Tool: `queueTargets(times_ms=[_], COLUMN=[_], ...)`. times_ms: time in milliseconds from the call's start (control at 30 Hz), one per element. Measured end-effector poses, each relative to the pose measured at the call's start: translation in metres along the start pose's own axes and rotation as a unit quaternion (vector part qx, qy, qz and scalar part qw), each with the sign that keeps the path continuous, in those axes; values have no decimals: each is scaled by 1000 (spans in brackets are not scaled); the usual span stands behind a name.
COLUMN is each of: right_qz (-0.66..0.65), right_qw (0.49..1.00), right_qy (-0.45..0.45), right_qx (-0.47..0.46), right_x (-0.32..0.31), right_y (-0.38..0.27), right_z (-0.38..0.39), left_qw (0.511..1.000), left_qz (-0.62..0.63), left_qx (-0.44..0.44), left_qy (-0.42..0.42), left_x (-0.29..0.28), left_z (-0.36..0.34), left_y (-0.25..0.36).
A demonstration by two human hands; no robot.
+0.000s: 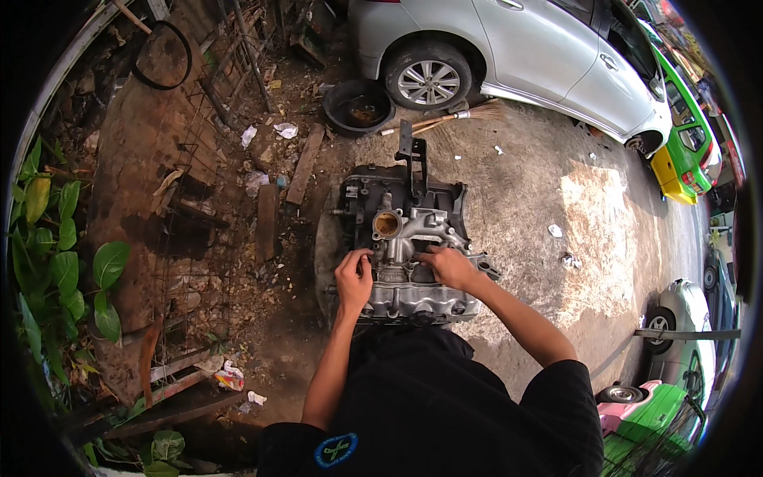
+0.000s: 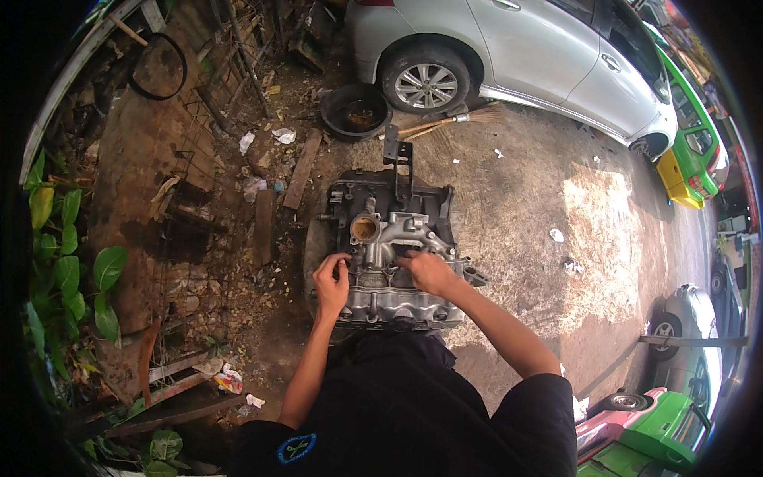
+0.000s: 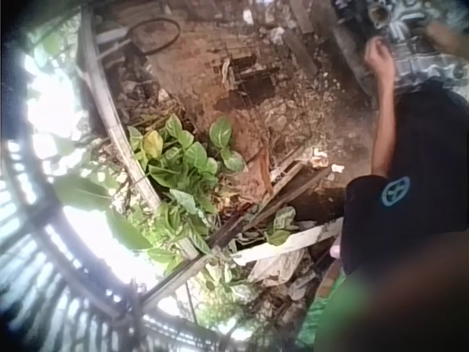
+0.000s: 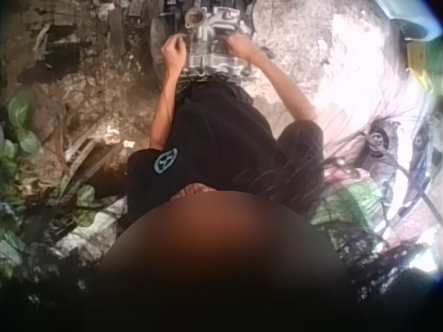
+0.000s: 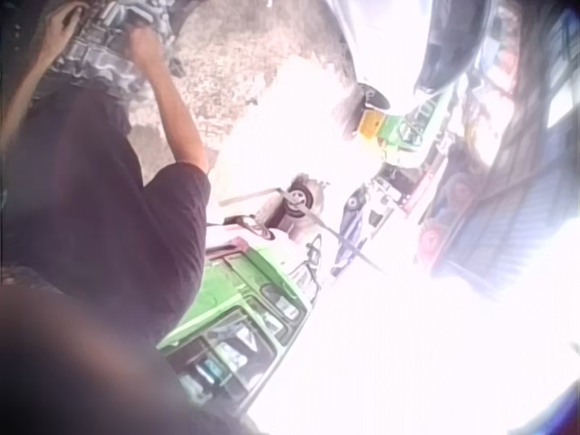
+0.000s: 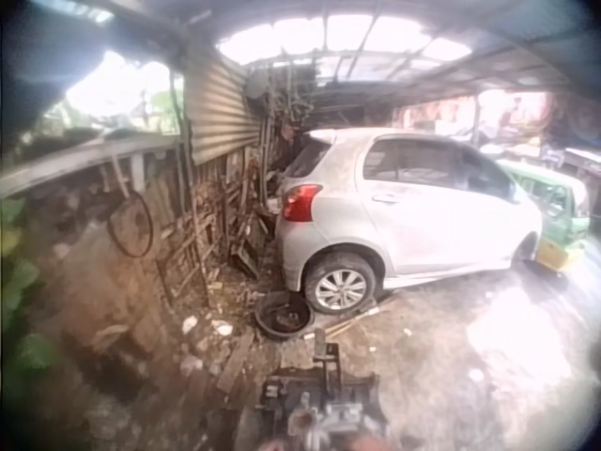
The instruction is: The person uses a wrench to loosen and remove bolts from a car engine block resting on a tire. They repeatedly reposition the engine and continue removing bolts from different sections.
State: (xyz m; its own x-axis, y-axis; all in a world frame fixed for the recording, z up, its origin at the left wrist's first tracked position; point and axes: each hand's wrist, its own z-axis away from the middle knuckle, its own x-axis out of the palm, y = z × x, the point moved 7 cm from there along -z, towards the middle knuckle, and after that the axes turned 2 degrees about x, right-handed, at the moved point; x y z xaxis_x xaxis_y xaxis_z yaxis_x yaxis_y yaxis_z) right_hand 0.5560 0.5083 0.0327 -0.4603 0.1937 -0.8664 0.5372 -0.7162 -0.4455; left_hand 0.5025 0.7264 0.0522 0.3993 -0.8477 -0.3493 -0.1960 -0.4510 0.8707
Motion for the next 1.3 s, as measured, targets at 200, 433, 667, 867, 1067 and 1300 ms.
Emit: queueTargets(times_ms=[200,433,667,867,1067,1300], right_qz=[20,-21,33,-29,-83,-41], right_qw=[999,999,994,989,991,996], right_qy=[-23,-11,62,137,93,38], right_qx=[45,45,82,51,47,67], right_x=[-6,11,-16,-23,1,7], right_y=[-24,-55,-18,-3,10,7], right_z=[4,1,22,26,8,3], left_qw=[999,1000,999,999,1000,999], left_qz=[-9,-18,2,6,-7,-12], left_qx=[-27,9,-35,-34,-13,-41], left_qy=[-14,-1,-10,-15,-9,-24], left_x=[0,-1,0,1,0,1], left_z=[1,-1,-1,0,0,1], left_y=[-2,3,-1,-3,1,-3])
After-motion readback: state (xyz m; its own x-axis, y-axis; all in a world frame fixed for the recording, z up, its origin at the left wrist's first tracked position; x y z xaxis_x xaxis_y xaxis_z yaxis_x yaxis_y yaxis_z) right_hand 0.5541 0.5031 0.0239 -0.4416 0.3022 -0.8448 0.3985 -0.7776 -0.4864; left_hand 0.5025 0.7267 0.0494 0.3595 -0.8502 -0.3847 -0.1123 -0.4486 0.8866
